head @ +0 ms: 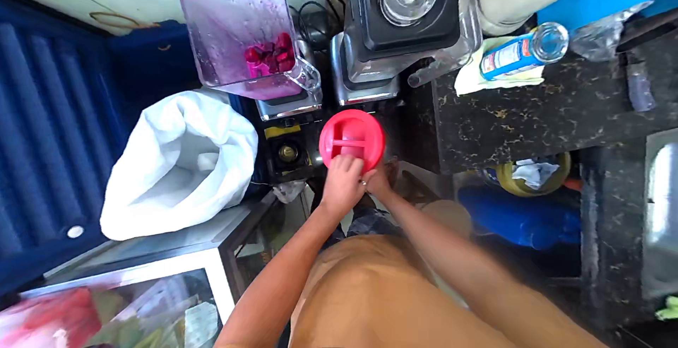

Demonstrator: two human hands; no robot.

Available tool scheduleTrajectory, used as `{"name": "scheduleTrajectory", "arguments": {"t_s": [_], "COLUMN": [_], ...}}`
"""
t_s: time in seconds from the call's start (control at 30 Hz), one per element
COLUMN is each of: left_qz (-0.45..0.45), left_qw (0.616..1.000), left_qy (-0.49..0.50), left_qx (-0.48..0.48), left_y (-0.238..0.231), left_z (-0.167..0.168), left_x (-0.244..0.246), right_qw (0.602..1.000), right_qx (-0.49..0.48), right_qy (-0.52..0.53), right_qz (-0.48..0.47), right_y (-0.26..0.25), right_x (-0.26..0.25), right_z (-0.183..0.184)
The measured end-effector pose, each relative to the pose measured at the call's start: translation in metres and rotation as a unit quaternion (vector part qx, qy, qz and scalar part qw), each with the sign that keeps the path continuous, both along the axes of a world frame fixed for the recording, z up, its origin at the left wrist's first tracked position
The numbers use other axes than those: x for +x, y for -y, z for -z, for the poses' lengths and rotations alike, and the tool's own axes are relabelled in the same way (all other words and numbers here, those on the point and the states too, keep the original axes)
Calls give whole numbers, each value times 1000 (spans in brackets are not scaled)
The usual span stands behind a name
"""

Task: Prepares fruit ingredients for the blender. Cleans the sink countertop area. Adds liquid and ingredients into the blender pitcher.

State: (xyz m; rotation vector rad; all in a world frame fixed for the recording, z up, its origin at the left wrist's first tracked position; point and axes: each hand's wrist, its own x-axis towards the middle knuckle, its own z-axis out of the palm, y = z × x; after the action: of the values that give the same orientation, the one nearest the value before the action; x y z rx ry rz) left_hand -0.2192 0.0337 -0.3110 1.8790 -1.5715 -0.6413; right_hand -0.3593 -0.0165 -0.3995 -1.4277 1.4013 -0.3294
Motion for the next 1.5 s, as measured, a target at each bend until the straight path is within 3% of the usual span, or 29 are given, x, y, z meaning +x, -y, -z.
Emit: {"name": "scheduleTrajectory", "arguments": {"t_s": [0.07, 0.13, 0.2, 0.27, 0.3, 0.37, 0.43, 0.5, 0.6, 0.73, 0.8, 0.9, 1.0, 1.07, 1.13, 1.27, 1.37, 1.5], "left_qz": [-122, -242, -320, -365, -387, -427, -452, -450, -408, -369, -361, -366, -368, -373, -378, -377, -385, -388], "left_qw": [984, 928, 852, 796, 773, 730, 696, 675, 664, 658, 661, 653, 640, 625, 622, 630, 627, 633], "left_qy": [-133, -283, -415, -484, -503, -533, -558, -585, -626, -656, -657, -662, -673, -684, -683, -676, -674, -665], "left_qx": [8, 8, 2, -3, -2, 3, 17, 18, 11, 16, 34, 49, 49, 54, 61, 69, 69, 80], "left_y": [-26, -58, -89, -111, -115, -113, -110, -110, -113, -117, -114, -103, -90, -83, -79, -75, -71, -71], "left_z": [-31, -54, -53, -44, -40, -36, -39, -45, -50, -45, -45, -43, -37, -34, -34, -38, -40, -41], "left_x": [16, 42, 63, 64, 61, 50, 40, 33, 29, 28, 28, 23, 15, 10, 10, 12, 8, 7], "right_qw": [984, 944, 931, 940, 927, 850, 762, 704, 676, 605, 641, 766, 890, 925, 906, 843, 754, 717], "right_qx": [105, 199, 177, 61, -17, -144, -130, -97, -99, -152, -113, -10, 63, 82, 65, -91, -97, -191], "right_qy": [-107, -140, -128, -118, -131, -202, -302, -394, -446, -456, -445, -437, -373, -303, -277, -307, -322, -281], "right_qz": [-96, -221, -291, -314, -350, -465, -558, -582, -578, -635, -615, -473, -254, -213, -312, -432, -565, -608], "right_y": [0, 7, 24, 41, 51, 71, 82, 83, 87, 83, 78, 82, 83, 72, 64, 75, 78, 83], "right_x": [-26, -46, -37, -4, 17, 60, 95, 115, 115, 100, 97, 105, 98, 91, 90, 88, 85, 82], "right_z": [-21, -66, -119, -146, -142, -117, -91, -56, -19, -34, -67, -107, -87, -64, -60, -68, -67, -66]}}
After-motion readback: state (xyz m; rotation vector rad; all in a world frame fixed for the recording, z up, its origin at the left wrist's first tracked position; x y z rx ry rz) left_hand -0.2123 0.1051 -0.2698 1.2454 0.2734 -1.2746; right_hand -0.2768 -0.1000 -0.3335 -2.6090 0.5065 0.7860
